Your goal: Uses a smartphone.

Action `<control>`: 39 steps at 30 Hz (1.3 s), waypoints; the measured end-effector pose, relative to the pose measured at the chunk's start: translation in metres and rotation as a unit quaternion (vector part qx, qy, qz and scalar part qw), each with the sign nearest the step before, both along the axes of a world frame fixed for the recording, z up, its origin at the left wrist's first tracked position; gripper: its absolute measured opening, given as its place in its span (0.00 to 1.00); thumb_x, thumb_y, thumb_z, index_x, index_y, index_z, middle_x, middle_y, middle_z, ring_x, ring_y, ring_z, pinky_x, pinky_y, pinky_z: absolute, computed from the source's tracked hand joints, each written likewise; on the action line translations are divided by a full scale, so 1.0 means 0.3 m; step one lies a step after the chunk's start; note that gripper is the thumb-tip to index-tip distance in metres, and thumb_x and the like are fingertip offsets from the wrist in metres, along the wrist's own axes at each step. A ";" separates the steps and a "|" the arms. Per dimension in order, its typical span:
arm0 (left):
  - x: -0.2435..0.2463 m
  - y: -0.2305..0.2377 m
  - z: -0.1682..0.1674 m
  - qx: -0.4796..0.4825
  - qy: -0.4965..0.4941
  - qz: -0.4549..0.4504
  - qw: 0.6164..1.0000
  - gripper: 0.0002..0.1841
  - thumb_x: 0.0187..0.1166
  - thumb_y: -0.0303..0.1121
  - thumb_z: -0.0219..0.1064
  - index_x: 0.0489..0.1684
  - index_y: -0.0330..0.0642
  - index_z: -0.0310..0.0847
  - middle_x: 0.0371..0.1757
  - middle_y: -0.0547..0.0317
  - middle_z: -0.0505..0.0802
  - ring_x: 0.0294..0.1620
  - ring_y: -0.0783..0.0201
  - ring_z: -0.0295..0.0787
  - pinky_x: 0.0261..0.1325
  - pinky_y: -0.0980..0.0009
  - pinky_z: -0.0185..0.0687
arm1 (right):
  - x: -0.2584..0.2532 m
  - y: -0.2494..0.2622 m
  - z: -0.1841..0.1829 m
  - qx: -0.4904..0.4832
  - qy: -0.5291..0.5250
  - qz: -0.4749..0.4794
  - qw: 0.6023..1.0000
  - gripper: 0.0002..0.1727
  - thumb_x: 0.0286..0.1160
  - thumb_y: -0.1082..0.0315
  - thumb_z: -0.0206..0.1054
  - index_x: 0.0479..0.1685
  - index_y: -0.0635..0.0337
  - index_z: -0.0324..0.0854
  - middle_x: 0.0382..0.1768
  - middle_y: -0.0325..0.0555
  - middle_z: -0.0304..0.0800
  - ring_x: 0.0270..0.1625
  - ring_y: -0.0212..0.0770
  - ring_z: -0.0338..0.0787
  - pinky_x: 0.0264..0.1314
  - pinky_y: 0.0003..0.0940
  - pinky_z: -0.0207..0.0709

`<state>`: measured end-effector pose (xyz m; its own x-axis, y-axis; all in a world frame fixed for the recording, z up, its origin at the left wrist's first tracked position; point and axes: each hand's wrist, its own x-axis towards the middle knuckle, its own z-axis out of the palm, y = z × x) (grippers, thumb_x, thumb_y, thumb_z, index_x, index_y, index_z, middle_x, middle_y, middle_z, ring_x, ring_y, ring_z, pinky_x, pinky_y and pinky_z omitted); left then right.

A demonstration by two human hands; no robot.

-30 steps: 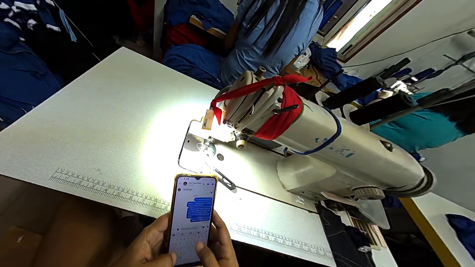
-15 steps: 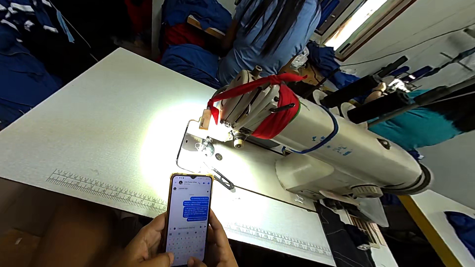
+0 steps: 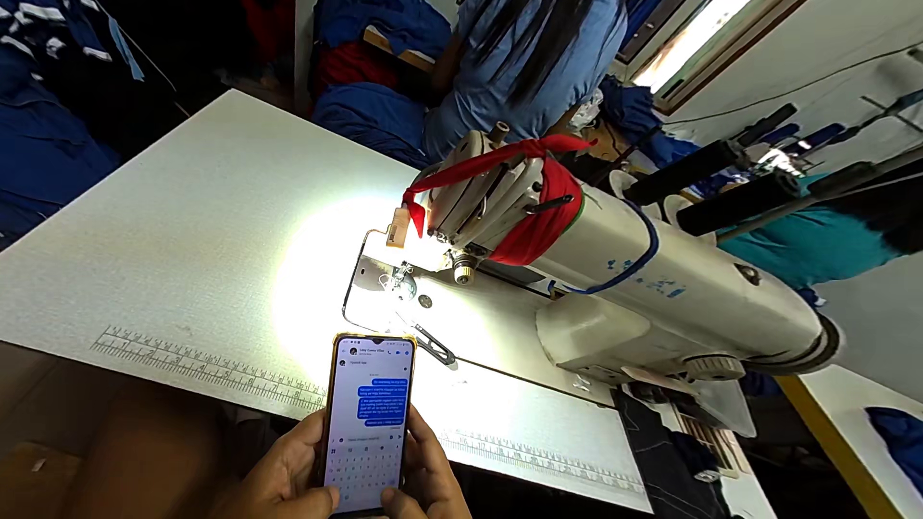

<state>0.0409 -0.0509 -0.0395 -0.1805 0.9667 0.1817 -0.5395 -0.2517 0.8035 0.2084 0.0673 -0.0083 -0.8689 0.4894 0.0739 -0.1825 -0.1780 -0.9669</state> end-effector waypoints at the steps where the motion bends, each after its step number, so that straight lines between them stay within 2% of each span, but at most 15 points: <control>1: 0.000 0.000 0.001 -0.002 -0.001 0.000 1.000 0.33 0.72 0.13 0.57 0.80 0.44 0.62 0.71 0.54 0.87 0.65 0.58 0.90 0.57 0.60 0.93 | -0.001 -0.001 0.002 0.001 -0.003 -0.001 1.000 0.45 0.70 0.87 0.53 0.88 0.80 0.30 0.77 0.55 0.74 0.70 0.40 0.86 0.64 0.42 0.88; 5: 0.000 0.000 0.006 -0.009 -0.001 -0.001 1.000 0.33 0.72 0.13 0.57 0.80 0.46 0.63 0.70 0.55 0.87 0.62 0.58 0.91 0.54 0.61 0.94 | -0.001 -0.003 0.009 0.007 -0.019 -0.010 1.000 0.45 0.69 0.87 0.53 0.88 0.80 0.31 0.76 0.55 0.76 0.68 0.41 0.88 0.59 0.42 0.90; 10: 0.000 0.003 0.001 -0.005 0.001 -0.002 1.000 0.33 0.72 0.13 0.57 0.80 0.46 0.63 0.70 0.55 0.88 0.62 0.59 0.91 0.53 0.62 0.94 | -0.002 -0.001 0.010 0.010 -0.019 -0.012 1.000 0.45 0.68 0.87 0.53 0.88 0.81 0.31 0.76 0.55 0.75 0.68 0.40 0.88 0.61 0.42 0.90; 14: 0.000 0.004 0.003 -0.009 -0.005 -0.006 1.000 0.33 0.72 0.14 0.57 0.80 0.46 0.62 0.71 0.55 0.87 0.63 0.59 0.91 0.51 0.63 0.94 | -0.004 -0.001 0.010 0.017 -0.017 -0.013 1.000 0.45 0.68 0.87 0.54 0.87 0.83 0.31 0.77 0.57 0.75 0.70 0.39 0.87 0.68 0.40 0.86; 18: -0.002 0.002 0.005 -0.007 -0.003 -0.003 1.000 0.34 0.72 0.13 0.57 0.81 0.45 0.62 0.71 0.55 0.87 0.64 0.58 0.90 0.55 0.61 0.93 | 0.004 0.010 0.012 -0.007 -0.009 0.005 1.000 0.43 0.69 0.86 0.51 0.88 0.80 0.32 0.78 0.54 0.74 0.71 0.39 0.86 0.63 0.41 0.89; 22: -0.005 0.000 0.002 -0.007 -0.003 -0.010 1.000 0.33 0.73 0.13 0.58 0.81 0.46 0.61 0.71 0.54 0.87 0.64 0.58 0.91 0.53 0.61 0.94 | 0.012 0.021 -0.007 0.000 0.010 0.019 1.000 0.41 0.72 0.86 0.48 0.88 0.80 0.33 0.79 0.55 0.73 0.73 0.40 0.84 0.69 0.43 0.86; 25: -0.004 0.001 -0.001 -0.001 -0.005 -0.010 1.000 0.34 0.72 0.14 0.57 0.81 0.46 0.62 0.71 0.54 0.87 0.64 0.58 0.91 0.52 0.62 0.94 | 0.014 0.020 -0.005 -0.005 0.014 0.023 1.000 0.42 0.73 0.86 0.51 0.88 0.79 0.32 0.79 0.54 0.74 0.72 0.41 0.85 0.68 0.43 0.86; 31: -0.003 -0.002 0.001 0.000 0.004 -0.006 1.000 0.34 0.72 0.14 0.58 0.82 0.44 0.61 0.71 0.55 0.87 0.64 0.58 0.90 0.56 0.61 0.93 | 0.013 0.019 -0.011 0.004 0.016 0.024 1.000 0.42 0.74 0.85 0.51 0.89 0.79 0.32 0.79 0.53 0.74 0.73 0.38 0.84 0.72 0.42 0.83; 39: -0.002 -0.004 -0.001 -0.001 -0.005 -0.010 1.000 0.33 0.73 0.14 0.58 0.81 0.46 0.62 0.71 0.56 0.87 0.63 0.59 0.91 0.53 0.63 0.94 | 0.013 0.015 -0.010 0.013 0.013 0.020 1.000 0.42 0.73 0.86 0.51 0.88 0.80 0.32 0.79 0.55 0.73 0.73 0.38 0.84 0.74 0.41 0.82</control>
